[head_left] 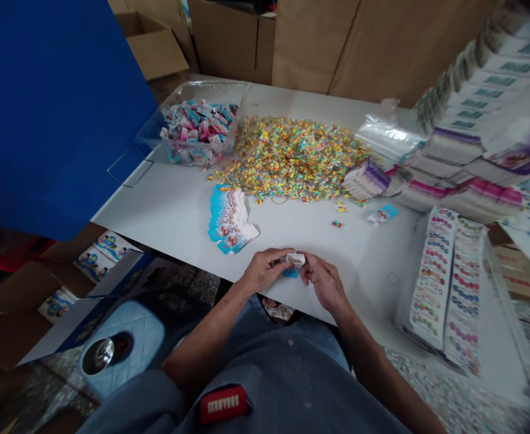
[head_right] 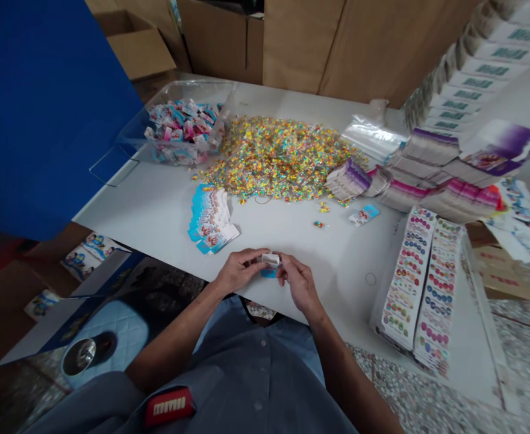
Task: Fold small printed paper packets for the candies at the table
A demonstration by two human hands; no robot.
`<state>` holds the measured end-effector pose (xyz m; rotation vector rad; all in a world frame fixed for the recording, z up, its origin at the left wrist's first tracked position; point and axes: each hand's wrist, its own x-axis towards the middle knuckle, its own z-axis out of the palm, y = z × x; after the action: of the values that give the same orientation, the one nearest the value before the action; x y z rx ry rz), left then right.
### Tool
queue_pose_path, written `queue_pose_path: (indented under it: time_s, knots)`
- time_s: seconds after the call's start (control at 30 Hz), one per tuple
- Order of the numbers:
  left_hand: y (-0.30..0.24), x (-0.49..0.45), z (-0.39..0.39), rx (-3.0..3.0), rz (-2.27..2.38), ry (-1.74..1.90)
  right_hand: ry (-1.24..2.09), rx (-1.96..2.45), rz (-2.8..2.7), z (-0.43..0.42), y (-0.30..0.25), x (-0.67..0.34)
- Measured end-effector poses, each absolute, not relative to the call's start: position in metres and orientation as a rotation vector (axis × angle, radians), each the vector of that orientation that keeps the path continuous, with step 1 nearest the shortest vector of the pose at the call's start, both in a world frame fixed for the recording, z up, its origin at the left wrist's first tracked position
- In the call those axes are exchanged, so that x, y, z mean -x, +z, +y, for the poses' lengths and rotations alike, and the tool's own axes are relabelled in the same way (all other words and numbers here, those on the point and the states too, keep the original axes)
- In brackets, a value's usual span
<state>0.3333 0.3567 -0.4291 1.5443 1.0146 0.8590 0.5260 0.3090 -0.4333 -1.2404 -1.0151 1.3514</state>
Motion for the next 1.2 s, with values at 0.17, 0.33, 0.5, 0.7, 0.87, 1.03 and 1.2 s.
queue_pose_path:
  time_s: [0.17, 0.33, 0.5, 0.7, 0.87, 1.03, 1.2]
  knots:
    - [-0.426, -0.337, 0.355, -1.291, 0.93, 0.75, 1.514, 1.164, -0.856, 0.313, -0.431, -0.533]
    - [-0.432, -0.334, 0.353, -1.195, 0.92, 0.757, 1.414, 1.204, -0.985, 0.312, -0.437, -0.533]
    - [-0.432, -0.331, 0.352, -1.205, 0.904, 0.758, 1.256, 1.272, -1.128, 0.313, -0.433, -0.531]
    - [-0.425, -0.329, 0.355, -1.107, 0.816, 0.636, 1.375, 1.264, -0.96, 0.317, -0.43, -0.535]
    - [-0.43, -0.333, 0.364, -1.087, 0.812, 0.557, 1.434, 1.295, -0.824, 0.316, -0.428, -0.54]
    - [-0.423, -0.332, 0.372, -1.01, 0.796, 0.432, 1.545, 1.243, -0.726, 0.314, -0.424, -0.539]
    - [-0.416, -0.329, 0.378, -0.95, 0.796, 0.35, 1.568, 1.212, -0.732, 0.314, -0.427, -0.539]
